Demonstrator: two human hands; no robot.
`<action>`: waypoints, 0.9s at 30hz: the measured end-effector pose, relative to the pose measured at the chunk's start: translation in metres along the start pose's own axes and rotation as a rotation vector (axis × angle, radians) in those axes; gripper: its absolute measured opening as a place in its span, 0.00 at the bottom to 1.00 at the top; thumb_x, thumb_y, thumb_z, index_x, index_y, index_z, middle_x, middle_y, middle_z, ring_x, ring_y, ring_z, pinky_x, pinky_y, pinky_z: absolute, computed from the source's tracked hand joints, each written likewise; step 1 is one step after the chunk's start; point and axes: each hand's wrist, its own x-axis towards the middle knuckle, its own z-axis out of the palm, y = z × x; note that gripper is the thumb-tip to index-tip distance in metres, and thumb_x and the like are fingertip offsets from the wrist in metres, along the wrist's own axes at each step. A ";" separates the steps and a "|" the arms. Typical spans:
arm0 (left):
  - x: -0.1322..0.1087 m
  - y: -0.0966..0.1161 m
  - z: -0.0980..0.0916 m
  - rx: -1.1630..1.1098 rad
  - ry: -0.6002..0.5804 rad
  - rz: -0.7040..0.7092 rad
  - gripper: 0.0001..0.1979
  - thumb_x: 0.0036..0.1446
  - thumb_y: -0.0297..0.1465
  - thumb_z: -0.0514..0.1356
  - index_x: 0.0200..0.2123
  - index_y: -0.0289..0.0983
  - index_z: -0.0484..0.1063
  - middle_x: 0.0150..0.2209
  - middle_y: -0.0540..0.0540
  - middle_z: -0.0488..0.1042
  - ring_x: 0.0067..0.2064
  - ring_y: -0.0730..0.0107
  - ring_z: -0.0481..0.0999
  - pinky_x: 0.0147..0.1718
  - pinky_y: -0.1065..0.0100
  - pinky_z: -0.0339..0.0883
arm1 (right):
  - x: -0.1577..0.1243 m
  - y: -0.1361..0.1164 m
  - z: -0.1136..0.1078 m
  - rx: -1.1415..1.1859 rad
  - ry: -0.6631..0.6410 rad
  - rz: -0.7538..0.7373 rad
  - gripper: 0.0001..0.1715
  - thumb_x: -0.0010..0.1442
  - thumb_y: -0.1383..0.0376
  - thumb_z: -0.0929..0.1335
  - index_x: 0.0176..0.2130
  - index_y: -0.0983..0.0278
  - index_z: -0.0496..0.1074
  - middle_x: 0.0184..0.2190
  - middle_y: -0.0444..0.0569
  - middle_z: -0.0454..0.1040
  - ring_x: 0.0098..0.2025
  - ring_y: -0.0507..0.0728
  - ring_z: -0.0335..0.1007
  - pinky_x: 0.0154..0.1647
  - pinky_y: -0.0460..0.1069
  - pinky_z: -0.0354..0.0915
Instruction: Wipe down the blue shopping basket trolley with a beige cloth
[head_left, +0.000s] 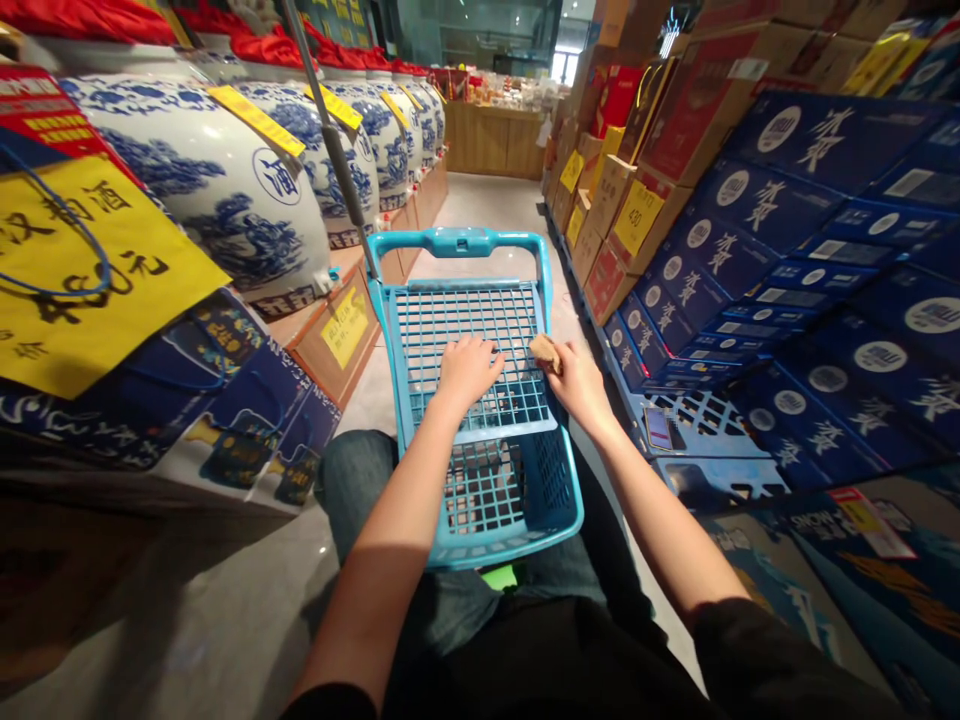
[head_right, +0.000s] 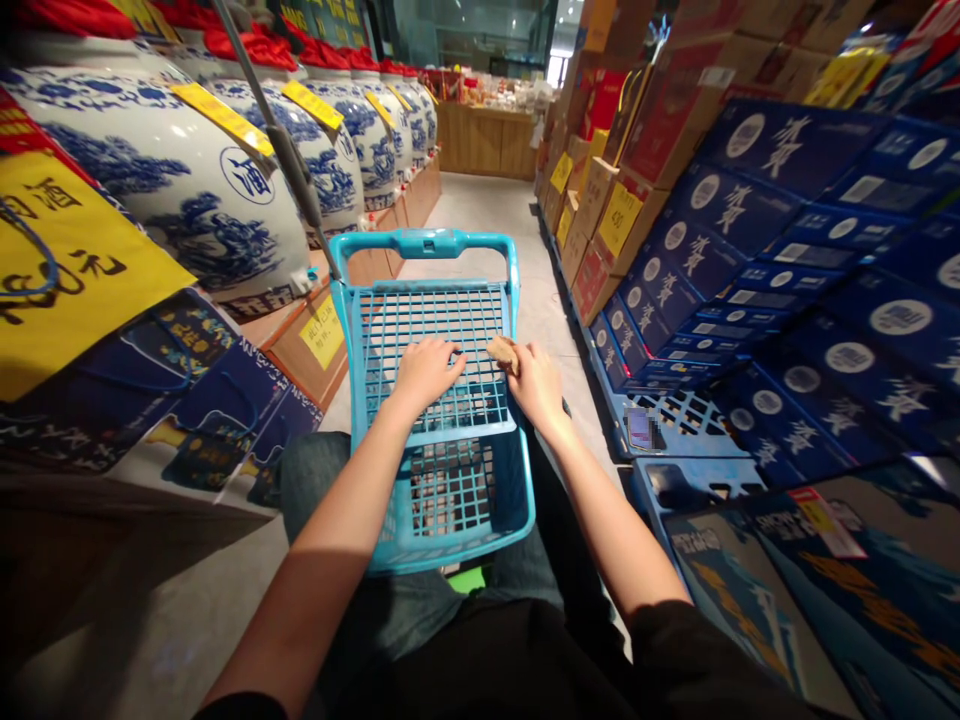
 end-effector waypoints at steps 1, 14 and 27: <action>0.000 0.000 0.001 -0.002 0.000 0.001 0.21 0.76 0.39 0.50 0.56 0.36 0.79 0.56 0.36 0.81 0.62 0.47 0.74 0.59 0.51 0.67 | -0.016 0.000 -0.002 -0.004 -0.017 -0.030 0.17 0.68 0.66 0.66 0.54 0.61 0.77 0.49 0.55 0.77 0.50 0.63 0.75 0.43 0.52 0.69; 0.001 -0.004 0.001 0.013 0.003 0.021 0.20 0.75 0.40 0.51 0.53 0.37 0.80 0.55 0.36 0.81 0.61 0.47 0.75 0.57 0.52 0.68 | -0.011 0.005 -0.010 0.028 -0.065 -0.087 0.15 0.69 0.65 0.69 0.54 0.61 0.78 0.47 0.53 0.77 0.48 0.61 0.74 0.42 0.50 0.67; 0.001 -0.002 -0.002 -0.011 -0.014 0.007 0.21 0.75 0.38 0.51 0.57 0.35 0.79 0.56 0.35 0.81 0.61 0.45 0.75 0.59 0.50 0.67 | -0.068 -0.009 -0.026 -0.037 -0.164 -0.135 0.21 0.67 0.69 0.68 0.57 0.60 0.78 0.45 0.53 0.77 0.48 0.61 0.74 0.42 0.50 0.66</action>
